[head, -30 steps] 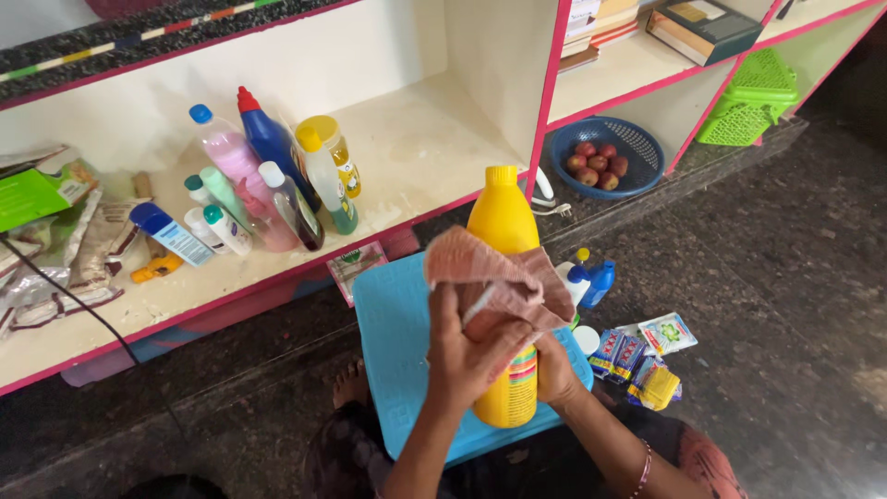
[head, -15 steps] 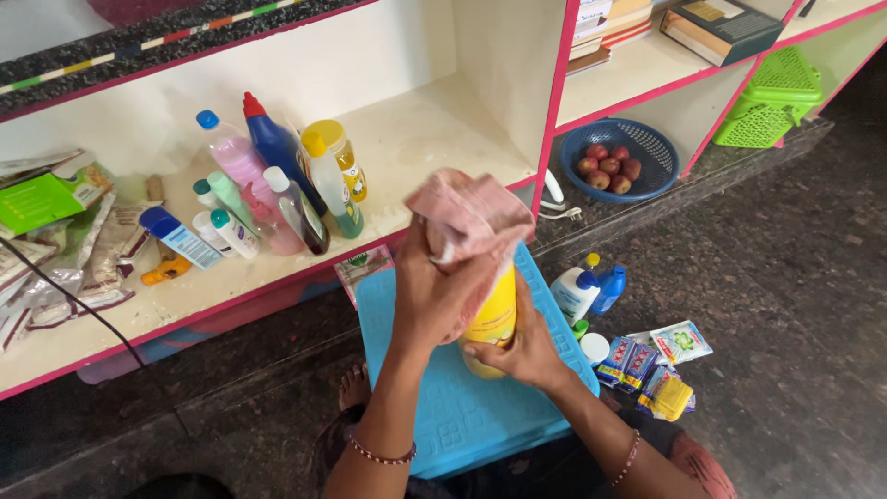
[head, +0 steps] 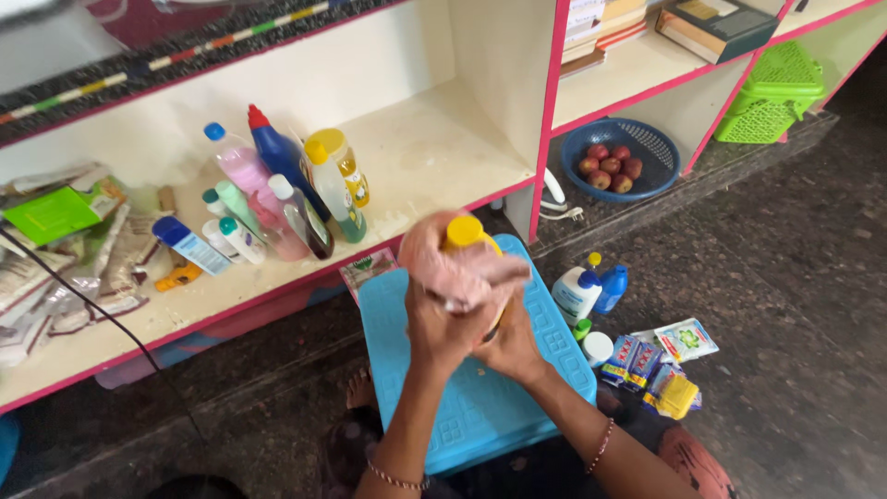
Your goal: The person wipes several plastic bottles one by one with a cloth, including a green bottle, a white bottle, a blue bottle, a yellow bottle, and a white pump bottle. Each bottle is wiped thoroughly and then placed on a nearby shelf.
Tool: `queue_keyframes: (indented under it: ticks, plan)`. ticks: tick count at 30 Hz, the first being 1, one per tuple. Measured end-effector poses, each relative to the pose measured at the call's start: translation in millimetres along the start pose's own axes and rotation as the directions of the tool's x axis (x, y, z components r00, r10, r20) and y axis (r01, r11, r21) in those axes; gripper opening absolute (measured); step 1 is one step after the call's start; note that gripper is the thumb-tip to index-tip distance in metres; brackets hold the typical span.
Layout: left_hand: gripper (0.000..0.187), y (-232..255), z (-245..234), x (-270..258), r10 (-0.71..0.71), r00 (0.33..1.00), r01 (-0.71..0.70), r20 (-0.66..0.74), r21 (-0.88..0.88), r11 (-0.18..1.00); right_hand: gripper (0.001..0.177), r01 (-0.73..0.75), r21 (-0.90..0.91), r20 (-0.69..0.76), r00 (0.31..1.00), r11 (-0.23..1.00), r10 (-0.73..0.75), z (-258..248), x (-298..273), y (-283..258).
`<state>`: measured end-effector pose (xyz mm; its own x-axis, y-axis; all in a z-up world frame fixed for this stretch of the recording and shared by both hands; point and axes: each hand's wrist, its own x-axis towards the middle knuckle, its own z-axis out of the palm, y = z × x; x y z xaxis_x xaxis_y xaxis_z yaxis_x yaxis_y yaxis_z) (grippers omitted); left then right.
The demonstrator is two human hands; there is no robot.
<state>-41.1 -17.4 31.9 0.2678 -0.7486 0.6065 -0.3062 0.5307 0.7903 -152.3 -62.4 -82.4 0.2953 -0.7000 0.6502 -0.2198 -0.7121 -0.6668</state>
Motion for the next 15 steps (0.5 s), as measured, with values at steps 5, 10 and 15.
queue_keyframes:
  ticks: [5,10,15]
  plan:
    - [0.025,-32.5,-15.2,-52.2,-0.112,0.942,0.129,0.317,-0.034,0.991,0.118,-0.139,0.185,0.059,0.990,0.973,0.130,-0.2,-11.0,7.7]
    - [0.036,-24.4,-16.5,-47.9,-0.213,0.958,0.215,0.190,0.008,0.977,0.116,-0.193,0.178,0.106,0.979,0.965,0.176,1.7,-19.3,13.2]
    - [0.033,20.3,-13.8,26.4,0.032,0.980,-0.034,0.198,0.006,0.999,0.128,-0.359,0.167,0.165,0.929,0.918,0.332,-1.0,-11.7,2.1]
